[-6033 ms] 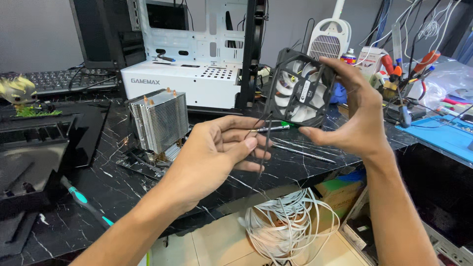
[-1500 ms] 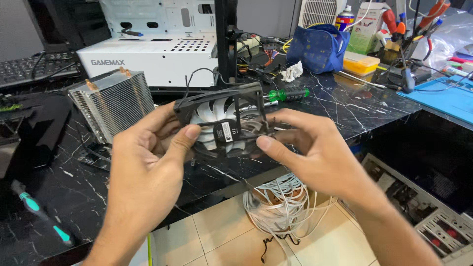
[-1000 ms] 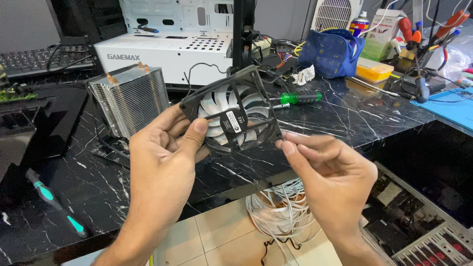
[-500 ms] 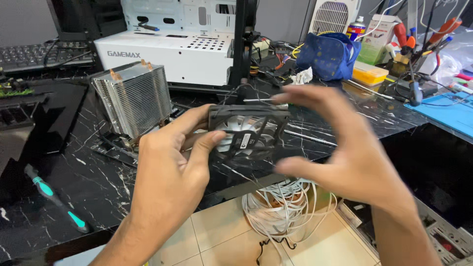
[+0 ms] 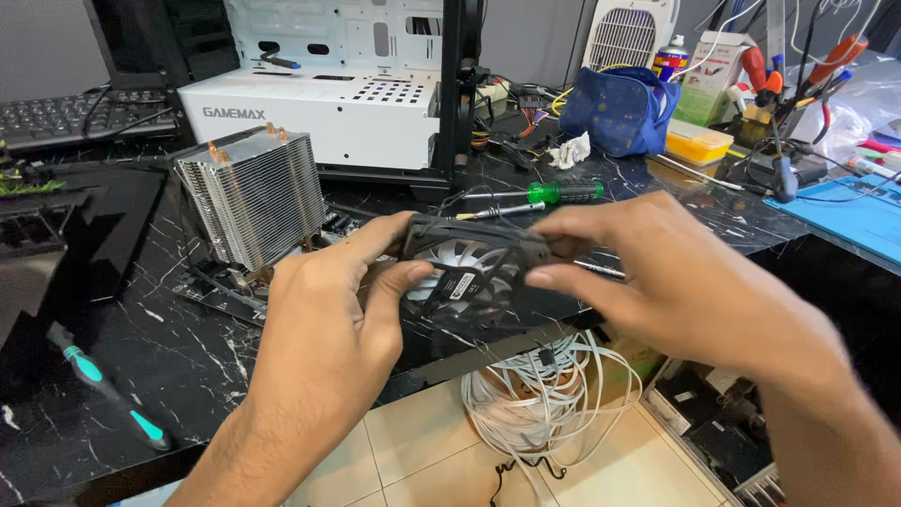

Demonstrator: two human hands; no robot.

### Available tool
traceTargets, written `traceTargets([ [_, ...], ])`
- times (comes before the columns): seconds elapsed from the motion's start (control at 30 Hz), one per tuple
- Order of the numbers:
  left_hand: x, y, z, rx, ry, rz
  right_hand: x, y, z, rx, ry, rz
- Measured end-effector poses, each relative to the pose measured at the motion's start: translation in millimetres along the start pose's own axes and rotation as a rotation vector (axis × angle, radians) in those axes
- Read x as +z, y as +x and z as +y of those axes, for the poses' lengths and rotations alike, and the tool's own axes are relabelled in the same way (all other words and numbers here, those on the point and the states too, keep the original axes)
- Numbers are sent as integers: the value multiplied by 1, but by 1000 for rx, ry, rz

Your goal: The person attaches a fan to a CPU cooler using rubber bands and then places the cooler onto a motherboard. The person secures the cooler by threading a rubber band around the mounting brackets and connects the fan's power cable to the motherboard.

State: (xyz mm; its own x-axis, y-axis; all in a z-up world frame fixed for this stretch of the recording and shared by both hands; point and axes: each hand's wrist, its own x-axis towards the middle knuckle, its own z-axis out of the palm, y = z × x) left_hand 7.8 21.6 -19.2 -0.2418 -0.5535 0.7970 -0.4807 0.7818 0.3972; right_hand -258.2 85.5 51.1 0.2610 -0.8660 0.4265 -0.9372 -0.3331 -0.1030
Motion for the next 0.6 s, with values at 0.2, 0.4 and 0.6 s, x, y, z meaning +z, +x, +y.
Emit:
traceTargets([
  [0.2,2,6,-7,-42,34,-74,-16,4,18,-64,-100,-132],
  [0.4,1,10,3,-60,-36,-167,-26,-2,30,-253,-371,-154],
  [0.6,-1,10,9,-43,-27,-183,-23,-11,24,-59,-115,-177],
])
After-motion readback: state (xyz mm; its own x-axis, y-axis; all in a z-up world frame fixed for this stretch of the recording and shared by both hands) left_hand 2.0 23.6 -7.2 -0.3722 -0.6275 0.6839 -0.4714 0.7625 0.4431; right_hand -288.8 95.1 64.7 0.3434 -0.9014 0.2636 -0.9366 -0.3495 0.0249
